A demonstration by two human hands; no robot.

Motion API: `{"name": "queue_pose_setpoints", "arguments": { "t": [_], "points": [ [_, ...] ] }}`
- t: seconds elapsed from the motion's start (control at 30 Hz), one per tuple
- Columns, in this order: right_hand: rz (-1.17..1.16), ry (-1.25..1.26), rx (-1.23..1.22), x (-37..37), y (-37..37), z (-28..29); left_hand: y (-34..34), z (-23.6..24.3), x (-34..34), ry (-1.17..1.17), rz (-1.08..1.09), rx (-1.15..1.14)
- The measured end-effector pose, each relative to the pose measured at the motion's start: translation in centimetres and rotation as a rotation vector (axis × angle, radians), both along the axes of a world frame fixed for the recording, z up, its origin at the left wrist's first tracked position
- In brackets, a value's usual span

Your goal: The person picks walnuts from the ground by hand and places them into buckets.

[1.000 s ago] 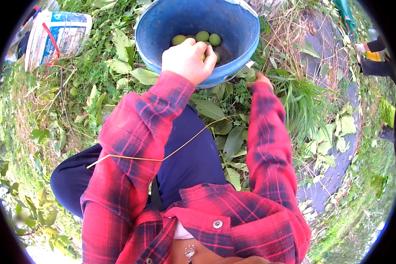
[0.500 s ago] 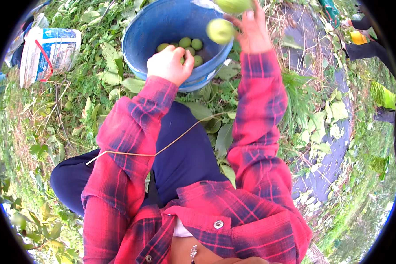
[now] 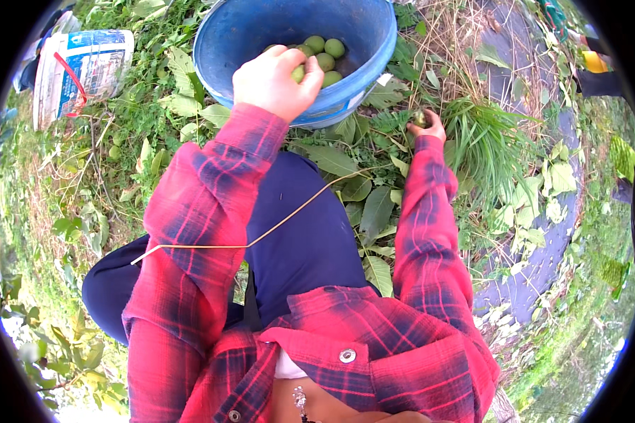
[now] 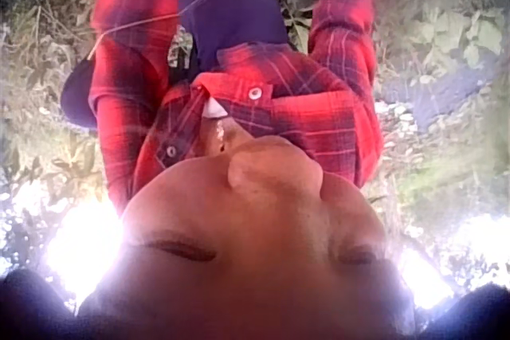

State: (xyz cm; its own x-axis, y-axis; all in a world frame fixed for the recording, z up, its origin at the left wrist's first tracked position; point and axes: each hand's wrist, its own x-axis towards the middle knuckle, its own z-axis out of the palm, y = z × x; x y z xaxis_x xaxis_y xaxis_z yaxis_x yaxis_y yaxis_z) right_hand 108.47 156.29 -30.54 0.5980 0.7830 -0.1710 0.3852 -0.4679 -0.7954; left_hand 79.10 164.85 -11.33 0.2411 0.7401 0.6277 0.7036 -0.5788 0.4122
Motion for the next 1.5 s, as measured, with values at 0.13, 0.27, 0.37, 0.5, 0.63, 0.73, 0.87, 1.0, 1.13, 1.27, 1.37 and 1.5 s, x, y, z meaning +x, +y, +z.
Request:
{"name": "queue_pose_setpoints", "arguments": {
  "t": [0.13, 0.27, 0.37, 0.5, 0.63, 0.73, 0.87, 1.0, 1.13, 1.27, 1.37, 1.5],
  "points": [
    [-0.245, 0.87, 0.704, -1.3, -4.0, 3.0, 0.0, -0.3, 0.2, -0.041, 0.007, 0.048],
    [-0.335, 1.272, 0.741, -5.9, -6.3, 10.9, 0.6, 1.2, -0.6, -0.181, -0.04, 0.127],
    [-0.005, 1.103, 0.814, -8.5, -5.7, 14.7, -1.3, 4.2, 0.3, -0.314, -0.158, 0.182],
    [0.322, 0.424, 0.797, -12.5, -4.9, 21.7, -7.9, 7.6, 1.3, -0.649, -0.642, -0.877],
    [0.674, 0.063, 0.676, -15.5, -4.3, 24.3, -8.5, 6.8, -0.5, -1.138, -0.857, -1.518],
    [0.694, 0.043, 0.717, -14.9, -4.6, 23.6, -9.0, 5.6, -1.9, -1.251, -0.93, -1.665],
    [0.45, -0.289, 0.184, -12.0, -4.2, 15.7, -8.8, 5.2, -4.9, -1.495, -0.957, -1.343],
    [0.85, -0.573, -0.475, -14.4, -9.3, 4.7, -7.6, 7.1, -8.1, -1.311, -0.82, -1.211],
    [0.965, -0.701, -0.503, -14.6, -14.9, 1.3, -6.7, 9.2, -13.5, -1.138, -0.603, -1.175],
    [0.7, -0.778, -0.609, -4.3, -20.7, 3.2, -6.6, 11.3, -19.1, -0.874, -0.411, -1.192],
    [-0.015, -0.83, -1.039, 7.6, -27.9, 9.2, -7.2, 11.5, -24.0, -0.871, -0.319, -1.166],
    [-0.666, -0.793, -1.572, 14.1, -36.0, 15.9, -7.3, 9.5, -25.9, -0.904, -0.275, -1.129]
  ]
}}
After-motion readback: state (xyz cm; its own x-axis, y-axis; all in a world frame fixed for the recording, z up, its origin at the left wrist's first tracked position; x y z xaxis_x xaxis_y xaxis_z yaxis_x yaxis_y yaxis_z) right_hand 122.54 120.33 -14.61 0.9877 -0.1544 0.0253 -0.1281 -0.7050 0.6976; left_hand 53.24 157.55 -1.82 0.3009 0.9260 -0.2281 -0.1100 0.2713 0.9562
